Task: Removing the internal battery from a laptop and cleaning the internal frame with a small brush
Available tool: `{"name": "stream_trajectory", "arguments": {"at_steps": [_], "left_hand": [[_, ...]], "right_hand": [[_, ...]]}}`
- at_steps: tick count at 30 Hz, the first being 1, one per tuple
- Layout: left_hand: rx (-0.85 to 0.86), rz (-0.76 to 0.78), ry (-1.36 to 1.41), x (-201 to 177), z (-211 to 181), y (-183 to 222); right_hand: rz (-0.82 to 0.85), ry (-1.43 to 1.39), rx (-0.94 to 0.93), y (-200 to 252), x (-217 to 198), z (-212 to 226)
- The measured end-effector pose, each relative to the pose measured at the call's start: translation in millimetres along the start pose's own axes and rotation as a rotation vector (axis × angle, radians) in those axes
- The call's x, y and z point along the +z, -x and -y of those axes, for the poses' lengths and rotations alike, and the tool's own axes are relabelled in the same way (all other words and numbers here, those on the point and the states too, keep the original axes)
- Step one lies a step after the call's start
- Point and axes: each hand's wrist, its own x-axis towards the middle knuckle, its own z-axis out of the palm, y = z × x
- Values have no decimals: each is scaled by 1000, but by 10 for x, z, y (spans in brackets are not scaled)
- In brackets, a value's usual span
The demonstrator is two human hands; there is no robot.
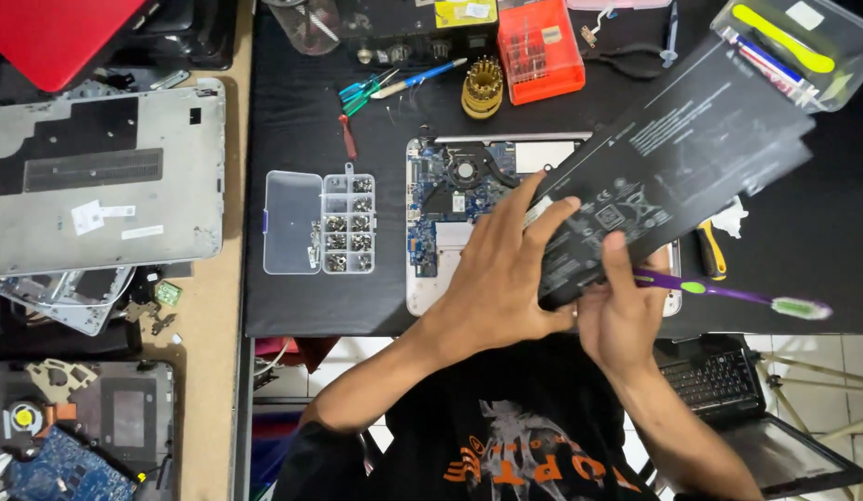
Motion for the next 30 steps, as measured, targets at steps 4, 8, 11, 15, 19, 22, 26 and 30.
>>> {"name": "stream_trajectory", "arguments": {"at_steps": [4,8,11,15,19,22,26,30], "left_hand": [[-42,150,7,-25,125,-19],[4,335,-49,-270,475,-128],[-43,591,-122,-458,550,-233],[102,688,-337,-443,620,-257],[218,704,-372,-402,641,-311],[234,716,-373,-342,645,-363],[229,729,-359,-247,702,-352],[159,814,-302,-242,721,-349]], "right_hand": [[-33,229,165,46,-562,-223],[51,334,-21,8,-881,24],[88,435,-120,-16,-1062,229],[57,628,-86,-62,-1328,358],[26,1104,-181,-30,-1431,485],[195,1496,-495,-60,-1580,535],[224,1484,-424,-96,-1660,555],[260,1560,-507,-154,-1822,515]]}}
